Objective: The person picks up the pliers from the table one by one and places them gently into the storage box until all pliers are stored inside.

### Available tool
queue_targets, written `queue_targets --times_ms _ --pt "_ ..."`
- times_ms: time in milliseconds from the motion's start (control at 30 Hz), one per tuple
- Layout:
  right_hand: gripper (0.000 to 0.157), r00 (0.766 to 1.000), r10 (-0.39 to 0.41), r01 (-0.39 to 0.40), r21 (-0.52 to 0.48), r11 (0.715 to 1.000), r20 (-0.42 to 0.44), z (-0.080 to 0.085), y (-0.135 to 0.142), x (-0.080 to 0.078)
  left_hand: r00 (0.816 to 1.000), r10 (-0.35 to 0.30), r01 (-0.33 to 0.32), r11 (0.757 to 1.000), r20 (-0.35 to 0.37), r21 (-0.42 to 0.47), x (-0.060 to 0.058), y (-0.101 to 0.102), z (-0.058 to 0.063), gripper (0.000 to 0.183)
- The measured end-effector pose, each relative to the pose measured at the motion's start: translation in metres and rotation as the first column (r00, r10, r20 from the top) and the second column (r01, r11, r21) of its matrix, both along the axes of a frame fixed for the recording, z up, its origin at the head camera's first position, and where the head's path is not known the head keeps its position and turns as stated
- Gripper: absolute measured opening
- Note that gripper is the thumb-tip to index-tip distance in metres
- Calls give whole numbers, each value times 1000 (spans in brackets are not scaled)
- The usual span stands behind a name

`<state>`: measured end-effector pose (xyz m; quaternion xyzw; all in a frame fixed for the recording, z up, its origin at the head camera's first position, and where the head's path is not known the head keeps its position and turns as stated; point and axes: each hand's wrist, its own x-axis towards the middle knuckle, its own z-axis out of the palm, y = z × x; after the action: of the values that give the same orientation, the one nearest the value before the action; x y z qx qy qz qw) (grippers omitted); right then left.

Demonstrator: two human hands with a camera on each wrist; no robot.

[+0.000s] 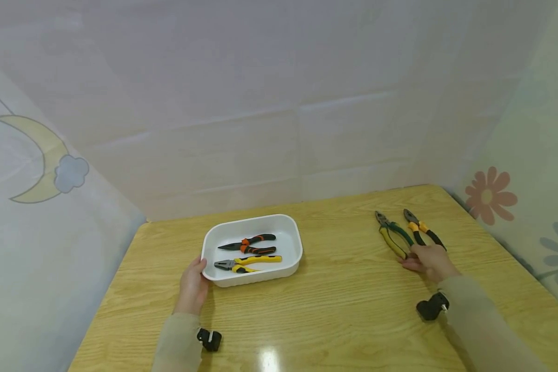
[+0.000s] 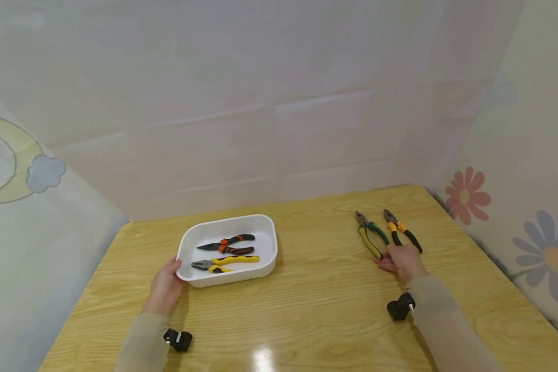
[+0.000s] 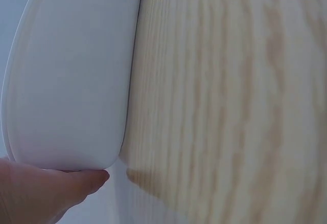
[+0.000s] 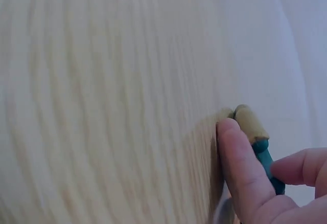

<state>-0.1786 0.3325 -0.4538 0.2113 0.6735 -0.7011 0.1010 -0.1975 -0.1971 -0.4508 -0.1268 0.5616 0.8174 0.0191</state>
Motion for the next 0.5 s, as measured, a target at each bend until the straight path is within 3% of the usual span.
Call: queue_targets --times_ms 67,133,267,400,500 --pt "21 999 -24 27 -133 991 25 3 0 0 1000 9 -9 1000 14 2 0 0 0 51" --pt "21 998 -46 57 -259 964 51 5 0 0 1000 13 -13 1000 23 4 0 1 1 51" --pt "53 995 -57 86 -388 918 87 8 -1 0 999 16 -16 1000 34 6 0 1 2 51" --pt "43 992 -67 110 -466 878 108 11 -2 1 999 17 -17 1000 36 15 0 1 2 51" --pt "32 989 -81 134 -545 828 120 10 -2 3 999 18 -18 1000 39 18 0 1 3 51"
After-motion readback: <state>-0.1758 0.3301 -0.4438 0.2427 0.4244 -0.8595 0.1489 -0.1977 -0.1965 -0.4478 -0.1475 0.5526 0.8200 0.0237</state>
